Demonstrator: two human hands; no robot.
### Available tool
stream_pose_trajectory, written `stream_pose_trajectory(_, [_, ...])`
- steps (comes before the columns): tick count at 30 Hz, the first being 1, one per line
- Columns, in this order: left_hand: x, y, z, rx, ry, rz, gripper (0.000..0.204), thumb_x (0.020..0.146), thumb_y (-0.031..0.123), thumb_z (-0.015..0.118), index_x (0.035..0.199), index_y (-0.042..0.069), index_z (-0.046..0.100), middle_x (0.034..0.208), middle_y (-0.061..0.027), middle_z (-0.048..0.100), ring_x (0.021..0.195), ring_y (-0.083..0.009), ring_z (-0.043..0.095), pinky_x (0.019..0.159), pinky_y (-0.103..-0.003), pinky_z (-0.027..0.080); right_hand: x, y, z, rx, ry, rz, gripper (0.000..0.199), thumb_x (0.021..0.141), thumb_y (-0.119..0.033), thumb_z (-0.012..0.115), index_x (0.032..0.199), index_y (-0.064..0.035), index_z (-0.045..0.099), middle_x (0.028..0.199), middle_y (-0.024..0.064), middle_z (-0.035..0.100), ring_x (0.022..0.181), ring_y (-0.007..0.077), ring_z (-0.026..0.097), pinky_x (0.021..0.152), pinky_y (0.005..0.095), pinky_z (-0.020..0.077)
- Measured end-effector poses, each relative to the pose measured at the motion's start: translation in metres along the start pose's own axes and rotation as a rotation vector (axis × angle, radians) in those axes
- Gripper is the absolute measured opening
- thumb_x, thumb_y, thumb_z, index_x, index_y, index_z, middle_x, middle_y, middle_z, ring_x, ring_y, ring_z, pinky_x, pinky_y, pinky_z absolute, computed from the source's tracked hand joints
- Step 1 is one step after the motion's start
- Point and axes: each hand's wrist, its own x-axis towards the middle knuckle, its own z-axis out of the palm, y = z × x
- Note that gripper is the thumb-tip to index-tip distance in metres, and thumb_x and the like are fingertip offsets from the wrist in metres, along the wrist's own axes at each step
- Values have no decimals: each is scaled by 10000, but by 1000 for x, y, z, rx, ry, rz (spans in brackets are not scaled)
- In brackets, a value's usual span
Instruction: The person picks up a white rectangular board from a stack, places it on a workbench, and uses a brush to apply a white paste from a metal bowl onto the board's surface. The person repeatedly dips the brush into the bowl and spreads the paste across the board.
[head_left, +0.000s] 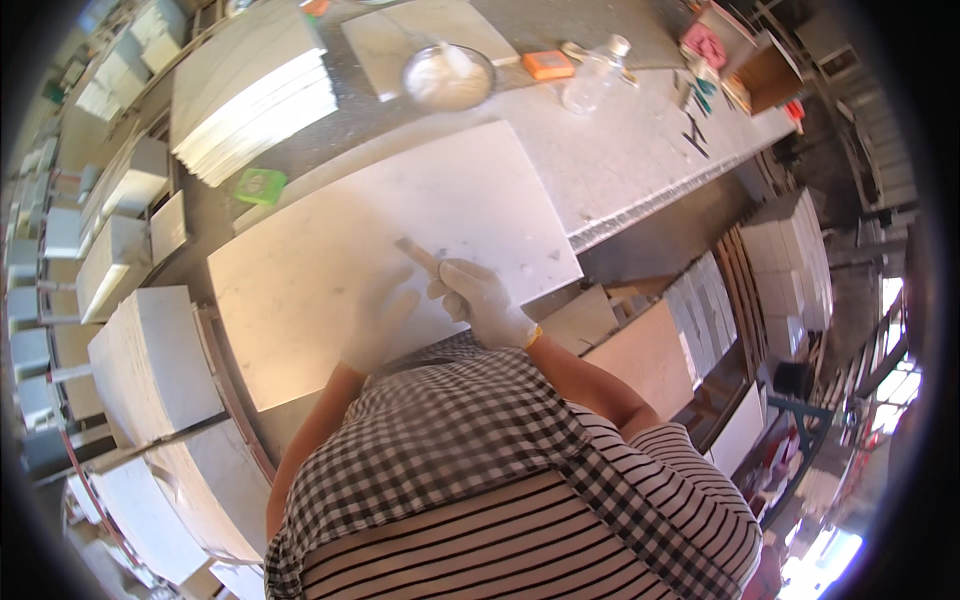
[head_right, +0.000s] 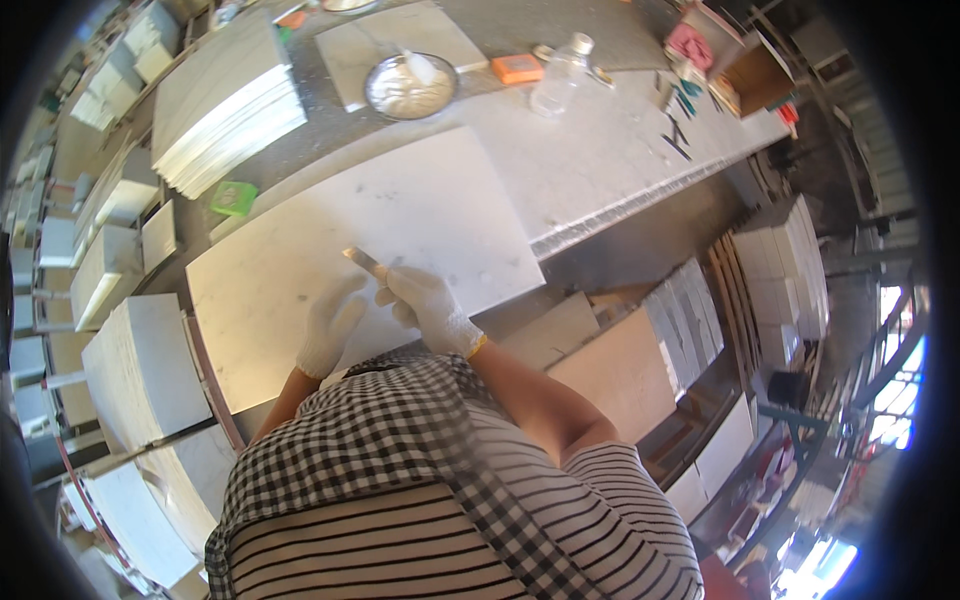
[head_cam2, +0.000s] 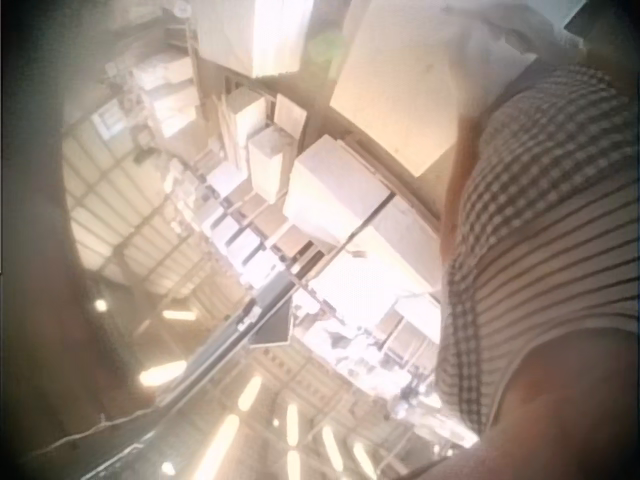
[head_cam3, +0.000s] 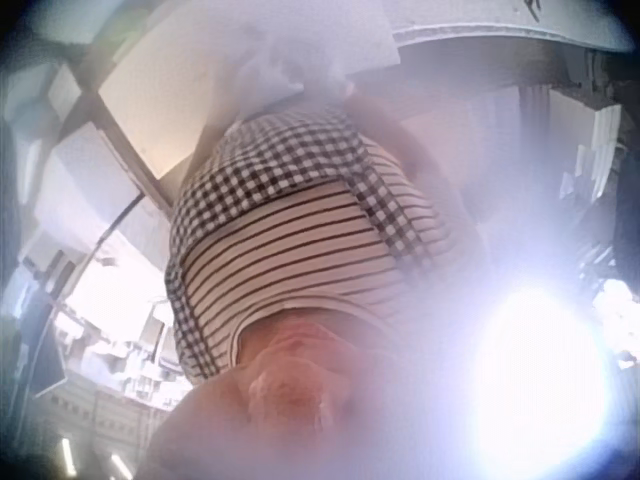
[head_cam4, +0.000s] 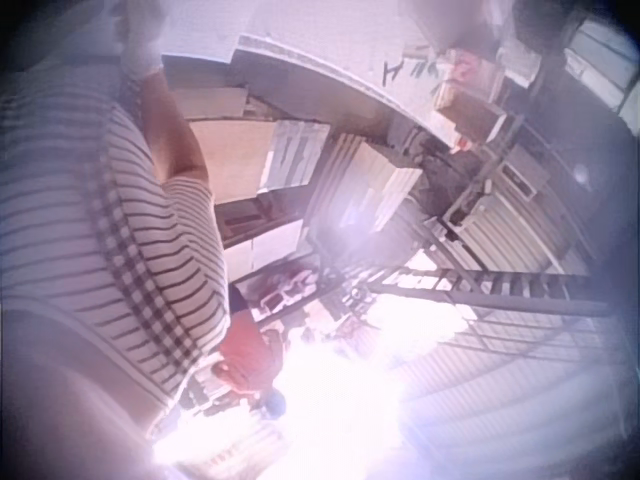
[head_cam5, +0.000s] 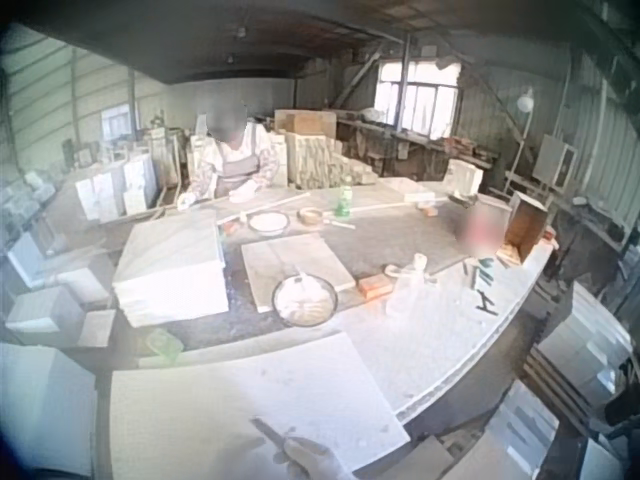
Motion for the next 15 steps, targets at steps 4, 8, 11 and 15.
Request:
stream_pose_trajectory(4, [9, 22, -3, -473, 73, -211, 276, 979, 228, 572, 1136, 10, 632, 1044, -47, 646, 971, -120, 581, 822, -295, 475, 7, 3, 20, -263, -153, -121, 304, 1001, -312, 521, 997, -29, 631, 859, 2, 576, 682, 81, 442, 605, 242, 384])
stream_pose_trajectory(8, [19, 12, -12, -412, 202, -346, 230, 988, 225, 549, 1046, 19, 632, 984, -33, 645, 904, -93, 578, 769, -278, 471, 40, 9, 1, -529, -273, 10, 303, 988, -217, 533, 1178, -4, 634, 975, 37, 653, 786, 110, 572, 650, 251, 467])
stream_pose_trajectory(11, [19, -21, -24, -409, 325, -283, 204, 978, 209, 555, 917, 27, 626, 867, -30, 642, 779, -98, 571, 688, -270, 460, 95, -6, -39, -333, -281, -297, 250, 951, -155, 581, 1131, -7, 670, 951, 31, 674, 831, 107, 617, 660, 268, 507])
stream_pose_trajectory(15, [33, -65, -12, -60, 440, 11, 258, 943, 141, 605, 705, 41, 605, 656, -16, 601, 572, -92, 536, 557, -256, 439, 182, -77, -87, -1109, 206, -1109, 194, 949, -132, 544, 1074, -40, 660, 864, 109, 668, 776, 307, 648, 758, 427, 529])
